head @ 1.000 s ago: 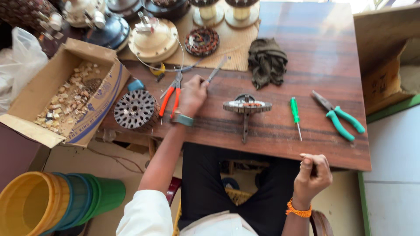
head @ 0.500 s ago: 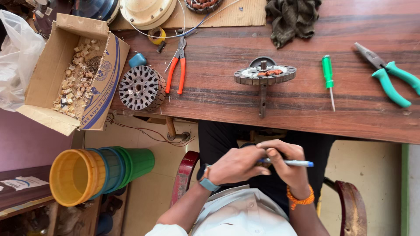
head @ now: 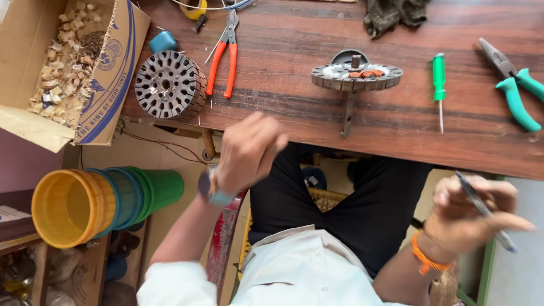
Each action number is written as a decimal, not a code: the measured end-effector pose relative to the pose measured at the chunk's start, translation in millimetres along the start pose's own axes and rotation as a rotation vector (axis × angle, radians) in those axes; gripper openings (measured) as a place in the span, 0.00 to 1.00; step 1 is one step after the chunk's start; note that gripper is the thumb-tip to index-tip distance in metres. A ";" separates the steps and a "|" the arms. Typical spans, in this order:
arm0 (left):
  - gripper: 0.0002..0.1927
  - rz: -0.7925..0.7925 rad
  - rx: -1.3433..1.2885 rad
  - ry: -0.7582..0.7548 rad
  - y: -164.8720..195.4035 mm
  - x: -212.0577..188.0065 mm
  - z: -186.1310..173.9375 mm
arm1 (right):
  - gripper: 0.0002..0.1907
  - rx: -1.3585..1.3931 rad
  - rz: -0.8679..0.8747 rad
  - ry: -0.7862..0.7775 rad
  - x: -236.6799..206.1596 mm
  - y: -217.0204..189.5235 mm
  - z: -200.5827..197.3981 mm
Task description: The person manipulates a small motor stator, repeatedly inserting and adjusting thin wire or pins into its slots. They then use a marker to mark a section of the stator before continuing to insert and adjust the wire. The work is performed at a cluttered workbench with various tools visible.
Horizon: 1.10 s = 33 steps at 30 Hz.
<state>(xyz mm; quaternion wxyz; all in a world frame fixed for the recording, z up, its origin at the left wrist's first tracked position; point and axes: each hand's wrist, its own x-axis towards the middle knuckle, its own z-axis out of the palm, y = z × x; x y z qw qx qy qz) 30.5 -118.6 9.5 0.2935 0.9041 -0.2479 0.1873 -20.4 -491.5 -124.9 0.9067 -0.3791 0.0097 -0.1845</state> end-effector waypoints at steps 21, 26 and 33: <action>0.13 0.159 -0.158 -0.261 -111.8 139.6 80.8 | 0.21 -0.596 -0.341 -0.292 38.9 -43.9 88.9; 0.14 0.185 -0.359 -0.145 -126.5 149.3 85.4 | 0.18 -0.752 -0.509 -0.738 126.5 -11.0 167.4; 0.19 -0.124 -0.681 -0.029 -156.0 145.5 109.4 | 0.16 -0.771 -0.669 -0.887 234.3 86.2 179.5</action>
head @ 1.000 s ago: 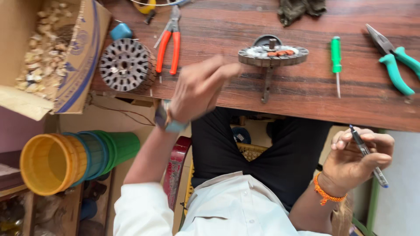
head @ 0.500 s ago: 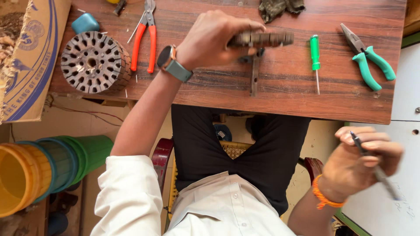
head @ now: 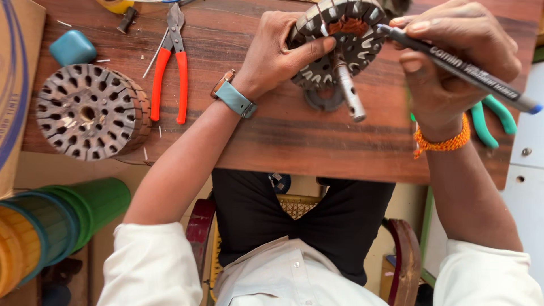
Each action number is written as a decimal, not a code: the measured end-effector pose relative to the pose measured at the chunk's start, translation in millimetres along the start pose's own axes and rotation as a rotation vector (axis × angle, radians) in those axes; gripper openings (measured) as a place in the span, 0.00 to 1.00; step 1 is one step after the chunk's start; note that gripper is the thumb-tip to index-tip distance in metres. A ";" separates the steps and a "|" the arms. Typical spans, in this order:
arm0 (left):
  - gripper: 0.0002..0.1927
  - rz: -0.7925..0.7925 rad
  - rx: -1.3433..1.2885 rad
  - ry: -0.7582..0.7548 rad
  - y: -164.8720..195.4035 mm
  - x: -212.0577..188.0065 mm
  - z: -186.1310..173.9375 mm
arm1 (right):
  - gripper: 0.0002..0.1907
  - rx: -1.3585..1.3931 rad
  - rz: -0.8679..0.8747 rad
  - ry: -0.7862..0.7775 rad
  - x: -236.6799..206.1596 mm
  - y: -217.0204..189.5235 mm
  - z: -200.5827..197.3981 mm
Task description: The person manipulates a small motor stator, repeatedly inserting and adjusting thin wire or pins into its slots. They then use a marker to mark a section of the stator before continuing to insert and adjust the wire. The work is performed at a cluttered workbench with various tools visible.
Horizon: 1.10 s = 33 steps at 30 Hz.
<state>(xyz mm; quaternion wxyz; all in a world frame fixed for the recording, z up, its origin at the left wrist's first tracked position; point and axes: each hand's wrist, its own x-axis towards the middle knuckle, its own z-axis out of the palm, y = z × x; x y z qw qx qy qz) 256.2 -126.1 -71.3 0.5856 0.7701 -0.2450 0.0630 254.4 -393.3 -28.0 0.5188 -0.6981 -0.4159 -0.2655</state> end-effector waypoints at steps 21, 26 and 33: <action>0.16 -0.079 -0.123 -0.098 -16.0 -0.5 9.4 | 0.15 -0.028 0.095 -0.261 -6.5 30.8 2.6; 0.16 -0.082 -0.139 -0.122 -20.6 -2.3 10.3 | 0.17 -0.084 0.148 -0.242 -10.1 27.9 0.5; 0.18 -0.129 -0.216 -0.157 -28.9 -5.8 11.1 | 0.16 -0.041 0.148 -0.227 -14.2 30.8 -5.2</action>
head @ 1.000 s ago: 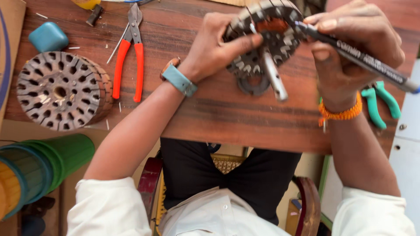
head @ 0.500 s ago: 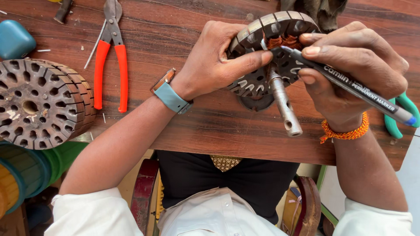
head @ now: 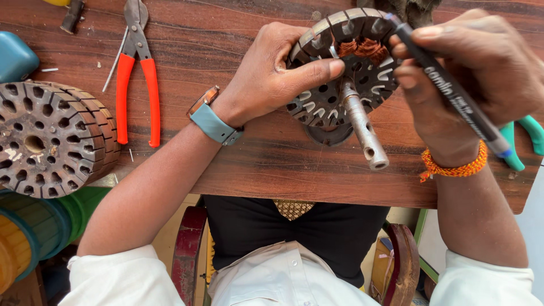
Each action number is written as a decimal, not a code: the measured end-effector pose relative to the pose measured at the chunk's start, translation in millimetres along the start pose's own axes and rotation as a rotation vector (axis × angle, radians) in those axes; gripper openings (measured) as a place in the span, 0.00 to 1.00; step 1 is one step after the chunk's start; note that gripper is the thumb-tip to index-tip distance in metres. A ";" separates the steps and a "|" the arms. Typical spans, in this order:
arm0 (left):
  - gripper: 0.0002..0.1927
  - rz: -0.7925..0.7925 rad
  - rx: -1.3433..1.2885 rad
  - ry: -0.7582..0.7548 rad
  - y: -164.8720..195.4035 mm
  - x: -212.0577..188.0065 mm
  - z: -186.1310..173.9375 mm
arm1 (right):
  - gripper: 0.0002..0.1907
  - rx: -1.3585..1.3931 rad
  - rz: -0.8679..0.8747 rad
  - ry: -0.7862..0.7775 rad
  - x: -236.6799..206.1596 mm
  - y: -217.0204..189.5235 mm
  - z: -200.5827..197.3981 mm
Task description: The person manipulates a small motor stator, repeatedly inserting and adjusting thin wire or pins into its slots. They then use a marker to mark a section of the stator before continuing to insert and adjust the wire. The work is performed at a cluttered workbench with various tools visible.
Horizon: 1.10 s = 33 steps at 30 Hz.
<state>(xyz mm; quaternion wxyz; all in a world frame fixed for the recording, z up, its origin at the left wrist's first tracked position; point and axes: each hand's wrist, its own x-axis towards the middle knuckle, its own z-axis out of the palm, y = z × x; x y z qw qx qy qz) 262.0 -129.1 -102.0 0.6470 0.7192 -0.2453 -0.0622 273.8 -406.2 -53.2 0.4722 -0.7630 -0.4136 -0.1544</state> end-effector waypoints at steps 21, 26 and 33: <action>0.36 -0.240 -0.148 -0.154 18.3 0.2 4.6 | 0.30 0.632 0.727 -0.120 18.5 -5.2 27.8; 0.35 -0.239 -0.175 -0.120 15.5 -1.9 3.2 | 0.31 0.935 0.851 0.039 6.2 -4.2 35.0; 0.35 -0.266 -0.165 -0.124 5.5 -5.4 2.6 | 0.31 1.023 0.807 0.158 -1.2 -14.3 33.8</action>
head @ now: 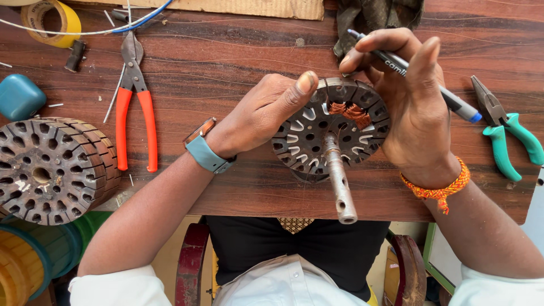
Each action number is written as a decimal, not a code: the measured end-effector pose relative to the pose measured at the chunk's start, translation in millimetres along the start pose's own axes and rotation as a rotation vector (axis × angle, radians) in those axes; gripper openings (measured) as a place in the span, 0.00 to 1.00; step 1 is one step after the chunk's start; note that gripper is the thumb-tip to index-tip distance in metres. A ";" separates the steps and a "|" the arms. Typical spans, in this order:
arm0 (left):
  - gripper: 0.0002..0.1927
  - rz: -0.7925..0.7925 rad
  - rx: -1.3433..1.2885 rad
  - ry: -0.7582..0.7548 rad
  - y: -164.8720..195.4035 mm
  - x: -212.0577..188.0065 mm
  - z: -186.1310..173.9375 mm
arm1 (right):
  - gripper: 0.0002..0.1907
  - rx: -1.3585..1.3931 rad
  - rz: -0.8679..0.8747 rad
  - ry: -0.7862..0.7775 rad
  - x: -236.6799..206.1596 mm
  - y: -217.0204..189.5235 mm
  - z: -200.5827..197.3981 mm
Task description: The person manipulates a small motor stator, repeatedly inserting and adjusting thin wire or pins into its slots. They then use a marker to mark a section of the stator before continuing to insert and adjust the wire. The work is performed at a cluttered workbench with various tools visible.
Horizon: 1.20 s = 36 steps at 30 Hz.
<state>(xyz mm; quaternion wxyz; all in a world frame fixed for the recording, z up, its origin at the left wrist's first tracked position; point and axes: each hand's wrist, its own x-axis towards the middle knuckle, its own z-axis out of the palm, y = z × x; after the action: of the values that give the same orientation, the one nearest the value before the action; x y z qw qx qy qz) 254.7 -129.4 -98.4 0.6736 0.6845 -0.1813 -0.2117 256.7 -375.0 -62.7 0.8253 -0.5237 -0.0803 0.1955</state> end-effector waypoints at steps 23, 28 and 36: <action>0.22 -0.025 0.126 -0.013 19.2 5.3 7.4 | 0.23 -0.167 -0.437 -0.029 0.3 -4.8 -15.1; 0.23 -0.019 0.124 -0.004 15.4 6.3 7.7 | 0.21 -0.456 -0.547 -0.192 0.2 -29.5 -17.5; 0.24 -0.023 0.125 -0.013 16.5 6.1 7.8 | 0.20 -0.677 -0.409 -0.045 -11.9 -43.3 -6.0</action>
<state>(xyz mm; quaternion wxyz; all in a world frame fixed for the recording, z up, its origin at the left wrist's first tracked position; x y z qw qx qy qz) 256.3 -139.6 -82.2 0.6260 0.7258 -0.1907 -0.2121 258.2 -401.1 -25.7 0.6259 -0.7350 -0.2608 0.0011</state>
